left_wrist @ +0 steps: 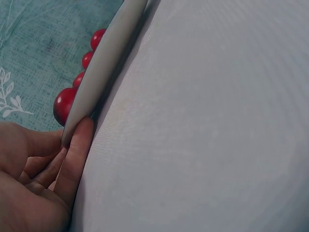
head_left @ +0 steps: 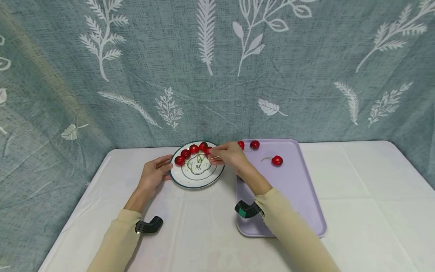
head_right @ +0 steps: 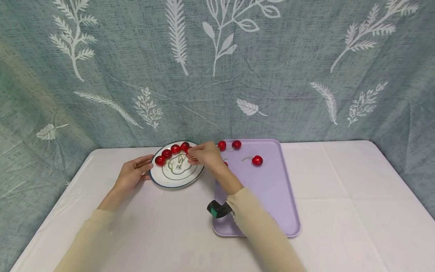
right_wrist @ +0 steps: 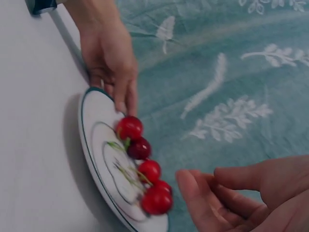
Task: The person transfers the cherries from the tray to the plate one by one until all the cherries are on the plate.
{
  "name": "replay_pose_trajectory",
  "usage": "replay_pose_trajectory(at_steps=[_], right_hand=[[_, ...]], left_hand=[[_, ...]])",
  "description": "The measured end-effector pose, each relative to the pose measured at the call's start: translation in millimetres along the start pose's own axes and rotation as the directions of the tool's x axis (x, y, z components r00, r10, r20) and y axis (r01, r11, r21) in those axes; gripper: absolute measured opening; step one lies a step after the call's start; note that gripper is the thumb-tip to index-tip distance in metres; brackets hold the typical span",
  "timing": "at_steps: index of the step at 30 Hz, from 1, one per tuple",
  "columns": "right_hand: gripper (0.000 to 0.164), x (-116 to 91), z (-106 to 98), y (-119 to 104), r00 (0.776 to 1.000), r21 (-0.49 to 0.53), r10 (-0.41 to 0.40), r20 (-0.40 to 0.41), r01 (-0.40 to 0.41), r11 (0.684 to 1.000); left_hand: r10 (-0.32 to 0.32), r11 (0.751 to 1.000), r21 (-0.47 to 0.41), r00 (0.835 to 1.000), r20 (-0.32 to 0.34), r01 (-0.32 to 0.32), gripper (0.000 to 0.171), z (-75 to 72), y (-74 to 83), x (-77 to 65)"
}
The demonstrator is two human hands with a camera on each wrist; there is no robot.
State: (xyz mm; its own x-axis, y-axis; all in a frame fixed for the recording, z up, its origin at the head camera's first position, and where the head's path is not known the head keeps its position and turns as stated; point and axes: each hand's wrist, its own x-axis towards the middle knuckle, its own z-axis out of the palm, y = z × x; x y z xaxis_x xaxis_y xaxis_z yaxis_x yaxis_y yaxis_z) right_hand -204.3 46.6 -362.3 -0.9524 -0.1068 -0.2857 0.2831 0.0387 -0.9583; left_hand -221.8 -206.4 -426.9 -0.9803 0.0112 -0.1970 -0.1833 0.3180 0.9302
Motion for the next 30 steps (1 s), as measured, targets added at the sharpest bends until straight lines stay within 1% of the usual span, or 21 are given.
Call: replay_pose_trajectory(at_steps=[5,8,11,14,17,19,21,25,30], right_hand=[[0.029,-4,-26,-7,1.0,-0.008,-0.01,0.012,0.01,1.0],[0.03,-8,-43,-9,1.0,-0.049,-0.018,0.022,0.019,0.999],[0.031,-14,-63,-6,1.0,-0.107,0.004,0.027,-0.001,0.994],[0.029,-21,-82,1,0.998,-0.189,0.04,0.043,-0.031,0.981],[0.027,-28,-102,10,0.994,-0.289,0.07,0.08,-0.044,0.956],[0.025,-32,-114,16,0.991,-0.33,0.085,0.1,-0.048,0.943],[0.025,-35,-125,21,0.99,-0.36,0.096,0.101,-0.054,0.932],[0.026,-39,-140,26,0.991,-0.361,0.104,0.079,-0.068,0.93],[0.026,-42,-152,30,0.993,-0.352,0.115,0.039,-0.094,0.931]], left_hand=[[0.007,1.0,0.004,1.0,-0.004,-0.007,0.045,0.4,1.6,1.0],[0.005,1.0,-0.003,1.0,-0.012,-0.005,0.045,1.0,2.2,0.4],[-0.002,1.0,-0.002,1.0,-0.014,0.002,0.045,2.0,2.5,-1.1],[-0.005,1.0,0.001,1.0,-0.017,0.005,0.045,1.7,2.7,-2.0],[0.004,1.0,0.004,1.0,-0.02,-0.004,0.044,0.3,2.6,-1.7],[0.006,1.0,0.006,1.0,-0.02,-0.006,0.044,-0.9,2.3,-1.5],[0.006,1.0,0.006,1.0,-0.017,-0.005,0.045,-2.0,1.7,-1.5],[0.002,1.0,0.0,1.0,-0.011,-0.002,0.045,-2.4,1.0,-2.0],[0.002,1.0,-0.006,1.0,-0.002,-0.002,0.045,0.5,2.2,-1.5]])
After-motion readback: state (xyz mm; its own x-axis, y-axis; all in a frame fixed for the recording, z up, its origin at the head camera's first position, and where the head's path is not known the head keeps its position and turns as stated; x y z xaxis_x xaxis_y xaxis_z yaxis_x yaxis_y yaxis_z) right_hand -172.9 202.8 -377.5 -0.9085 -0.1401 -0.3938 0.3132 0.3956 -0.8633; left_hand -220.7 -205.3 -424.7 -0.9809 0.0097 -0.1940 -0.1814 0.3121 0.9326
